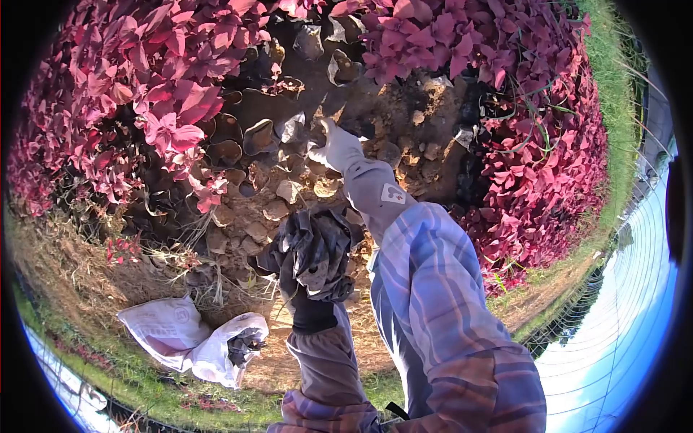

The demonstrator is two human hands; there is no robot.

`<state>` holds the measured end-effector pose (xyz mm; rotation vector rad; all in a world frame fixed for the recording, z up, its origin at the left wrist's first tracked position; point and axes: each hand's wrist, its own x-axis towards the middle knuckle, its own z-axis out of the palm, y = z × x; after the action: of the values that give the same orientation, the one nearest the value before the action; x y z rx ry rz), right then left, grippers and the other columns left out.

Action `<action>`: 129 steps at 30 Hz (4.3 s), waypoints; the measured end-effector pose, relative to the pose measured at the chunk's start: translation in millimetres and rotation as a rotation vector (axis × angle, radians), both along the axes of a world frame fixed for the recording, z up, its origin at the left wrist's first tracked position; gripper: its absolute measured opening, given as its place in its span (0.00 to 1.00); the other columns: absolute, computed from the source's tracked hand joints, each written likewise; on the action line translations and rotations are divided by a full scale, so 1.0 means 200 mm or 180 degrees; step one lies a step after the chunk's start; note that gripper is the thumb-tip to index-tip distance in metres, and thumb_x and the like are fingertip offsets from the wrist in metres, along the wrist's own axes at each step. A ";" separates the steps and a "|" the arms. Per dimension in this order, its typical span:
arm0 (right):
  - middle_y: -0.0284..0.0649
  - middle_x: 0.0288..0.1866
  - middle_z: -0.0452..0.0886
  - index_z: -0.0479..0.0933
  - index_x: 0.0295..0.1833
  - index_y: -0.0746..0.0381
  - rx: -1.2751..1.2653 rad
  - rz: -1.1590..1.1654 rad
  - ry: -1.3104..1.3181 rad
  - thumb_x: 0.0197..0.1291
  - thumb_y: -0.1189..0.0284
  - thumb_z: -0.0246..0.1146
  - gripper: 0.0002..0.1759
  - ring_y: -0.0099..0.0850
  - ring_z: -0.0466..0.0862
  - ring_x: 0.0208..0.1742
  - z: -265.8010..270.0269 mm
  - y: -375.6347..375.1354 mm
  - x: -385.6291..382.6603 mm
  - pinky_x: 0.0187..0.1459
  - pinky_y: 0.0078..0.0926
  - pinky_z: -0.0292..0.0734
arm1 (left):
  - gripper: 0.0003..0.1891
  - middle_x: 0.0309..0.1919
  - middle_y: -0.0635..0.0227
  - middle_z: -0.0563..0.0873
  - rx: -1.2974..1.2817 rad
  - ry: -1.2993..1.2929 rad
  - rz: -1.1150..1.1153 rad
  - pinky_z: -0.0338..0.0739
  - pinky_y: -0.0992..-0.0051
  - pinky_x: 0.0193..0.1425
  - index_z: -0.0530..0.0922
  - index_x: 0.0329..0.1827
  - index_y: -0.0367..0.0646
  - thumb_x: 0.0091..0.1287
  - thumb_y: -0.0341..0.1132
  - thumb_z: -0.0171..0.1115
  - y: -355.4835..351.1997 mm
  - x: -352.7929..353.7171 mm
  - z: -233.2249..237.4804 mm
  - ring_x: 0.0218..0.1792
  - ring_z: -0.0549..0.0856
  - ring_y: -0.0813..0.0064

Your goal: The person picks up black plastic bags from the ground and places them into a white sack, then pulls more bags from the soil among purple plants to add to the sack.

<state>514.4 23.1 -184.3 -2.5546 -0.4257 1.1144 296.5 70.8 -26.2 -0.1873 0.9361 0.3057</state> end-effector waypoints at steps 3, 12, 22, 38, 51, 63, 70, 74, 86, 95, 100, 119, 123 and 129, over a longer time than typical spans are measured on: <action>0.44 0.49 0.82 0.67 0.64 0.60 0.1716 -0.1311 0.1047 0.47 0.69 0.70 0.37 0.37 0.83 0.50 -0.09 -0.19 0.02 0.49 0.33 0.78 | 0.19 0.50 0.57 0.80 0.0013 -0.0036 0.0008 0.78 0.56 0.51 0.73 0.57 0.41 0.70 0.43 0.49 -0.01 -0.04 0.00 0.49 0.81 0.57; 0.47 0.53 0.77 0.68 0.58 0.66 0.3035 -0.4346 0.2478 0.57 0.81 0.57 0.22 0.42 0.81 0.51 0.16 -0.44 0.17 0.55 0.43 0.79 | 0.17 0.51 0.56 0.81 0.0142 0.0644 -0.0122 0.81 0.57 0.53 0.74 0.57 0.37 0.69 0.36 0.51 -0.05 -0.04 0.03 0.50 0.83 0.59; 0.38 0.34 0.81 0.76 0.32 0.58 0.0020 0.0641 -0.2598 0.44 0.76 0.66 0.08 0.39 0.80 0.43 0.07 -0.50 0.45 0.41 0.38 0.74 | 0.15 0.46 0.59 0.80 -0.0012 0.0365 -0.0099 0.80 0.58 0.45 0.73 0.55 0.42 0.70 0.40 0.50 -0.06 0.01 0.02 0.43 0.82 0.60; 0.41 0.36 0.82 0.77 0.55 0.65 0.0977 -0.2373 0.1709 0.59 0.62 0.65 0.22 0.28 0.81 0.35 -0.23 -0.29 0.06 0.35 0.25 0.74 | 0.14 0.28 0.66 0.77 -0.0369 0.0127 0.0093 0.77 0.65 0.30 0.75 0.40 0.46 0.70 0.47 0.48 -0.09 0.16 0.09 0.26 0.78 0.67; 0.38 0.35 0.81 0.84 0.36 0.62 0.1073 -0.1617 -0.0014 0.45 0.70 0.71 0.11 0.30 0.83 0.36 -0.13 -0.43 0.19 0.36 0.26 0.75 | 0.21 0.51 0.56 0.81 -0.0112 -0.0356 0.0101 0.79 0.51 0.54 0.74 0.59 0.42 0.68 0.44 0.50 -0.11 0.07 0.12 0.49 0.83 0.54; 0.34 0.50 0.82 0.82 0.40 0.53 -0.0213 0.0322 -0.1363 0.52 0.63 0.64 0.10 0.39 0.83 0.44 0.08 -0.50 0.36 0.44 0.34 0.77 | 0.21 0.53 0.55 0.80 0.0031 0.0734 -0.0107 0.79 0.51 0.55 0.74 0.58 0.39 0.69 0.43 0.50 -0.12 -0.08 0.04 0.50 0.82 0.54; 0.43 0.47 0.84 0.82 0.49 0.52 -0.0829 0.0505 0.0115 0.54 0.57 0.60 0.19 0.43 0.84 0.49 0.06 -0.06 0.11 0.48 0.41 0.78 | 0.19 0.51 0.56 0.82 0.0187 0.0097 0.0057 0.81 0.54 0.52 0.75 0.57 0.39 0.70 0.41 0.49 -0.05 0.00 0.11 0.48 0.84 0.56; 0.44 0.52 0.82 0.79 0.55 0.54 -0.1385 0.0677 0.0737 0.57 0.51 0.56 0.25 0.42 0.83 0.52 -0.02 0.01 0.02 0.52 0.43 0.76 | 0.19 0.51 0.57 0.82 0.0575 0.0645 -0.0041 0.82 0.56 0.50 0.76 0.57 0.39 0.70 0.40 0.48 -0.05 -0.01 0.18 0.47 0.84 0.58; 0.53 0.45 0.83 0.63 0.59 0.72 -0.1106 0.0202 0.1376 0.49 0.46 0.66 0.45 0.44 0.84 0.48 0.03 -0.14 -0.28 0.48 0.36 0.77 | 0.20 0.54 0.56 0.81 0.0329 0.0654 0.0104 0.80 0.55 0.54 0.74 0.60 0.38 0.71 0.41 0.48 -0.01 -0.10 0.11 0.50 0.83 0.57; 0.48 0.45 0.84 0.79 0.51 0.58 -0.0458 -0.0771 0.1293 0.52 0.50 0.62 0.27 0.43 0.83 0.48 -0.10 -0.22 -0.37 0.49 0.36 0.75 | 0.21 0.55 0.56 0.80 0.0495 0.0604 0.0036 0.79 0.54 0.56 0.74 0.60 0.38 0.71 0.41 0.48 0.01 -0.09 0.15 0.51 0.83 0.57; 0.39 0.35 0.84 0.82 0.40 0.64 0.2704 -0.3229 0.1994 0.54 0.75 0.66 0.08 0.29 0.83 0.37 -0.33 -0.44 -0.45 0.39 0.24 0.75 | 0.21 0.56 0.56 0.80 0.0611 0.0464 0.0071 0.79 0.54 0.57 0.73 0.61 0.37 0.71 0.41 0.48 0.02 -0.09 0.19 0.52 0.82 0.56; 0.38 0.37 0.82 0.75 0.44 0.62 0.2949 -0.5033 0.2006 0.64 0.77 0.53 0.07 0.30 0.84 0.34 0.09 -0.68 -0.06 0.37 0.31 0.82 | 0.19 0.57 0.54 0.79 0.0098 0.0177 0.0464 0.79 0.49 0.55 0.71 0.61 0.37 0.71 0.35 0.48 -0.02 -0.17 0.18 0.53 0.82 0.57; 0.34 0.28 0.78 0.75 0.39 0.59 0.2477 -0.5803 0.2404 0.66 0.71 0.52 0.07 0.27 0.77 0.22 -0.02 -0.66 -0.08 0.24 0.24 0.74 | 0.18 0.55 0.57 0.79 0.0410 0.0813 0.0103 0.80 0.63 0.57 0.73 0.60 0.37 0.70 0.33 0.50 -0.08 -0.21 0.13 0.52 0.82 0.63; 0.32 0.24 0.74 0.75 0.40 0.61 0.2141 -0.4556 0.3602 0.66 0.67 0.52 0.09 0.23 0.69 0.17 0.39 -0.41 -0.26 0.20 0.19 0.65 | 0.15 0.49 0.59 0.82 0.1071 0.1680 -0.0160 0.81 0.70 0.50 0.76 0.53 0.33 0.62 0.25 0.59 -0.14 -0.18 0.16 0.47 0.84 0.68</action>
<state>463.2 -59.6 -106.7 -0.8187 0.9649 1.1556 259.6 42.2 6.7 0.2391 1.3894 0.4728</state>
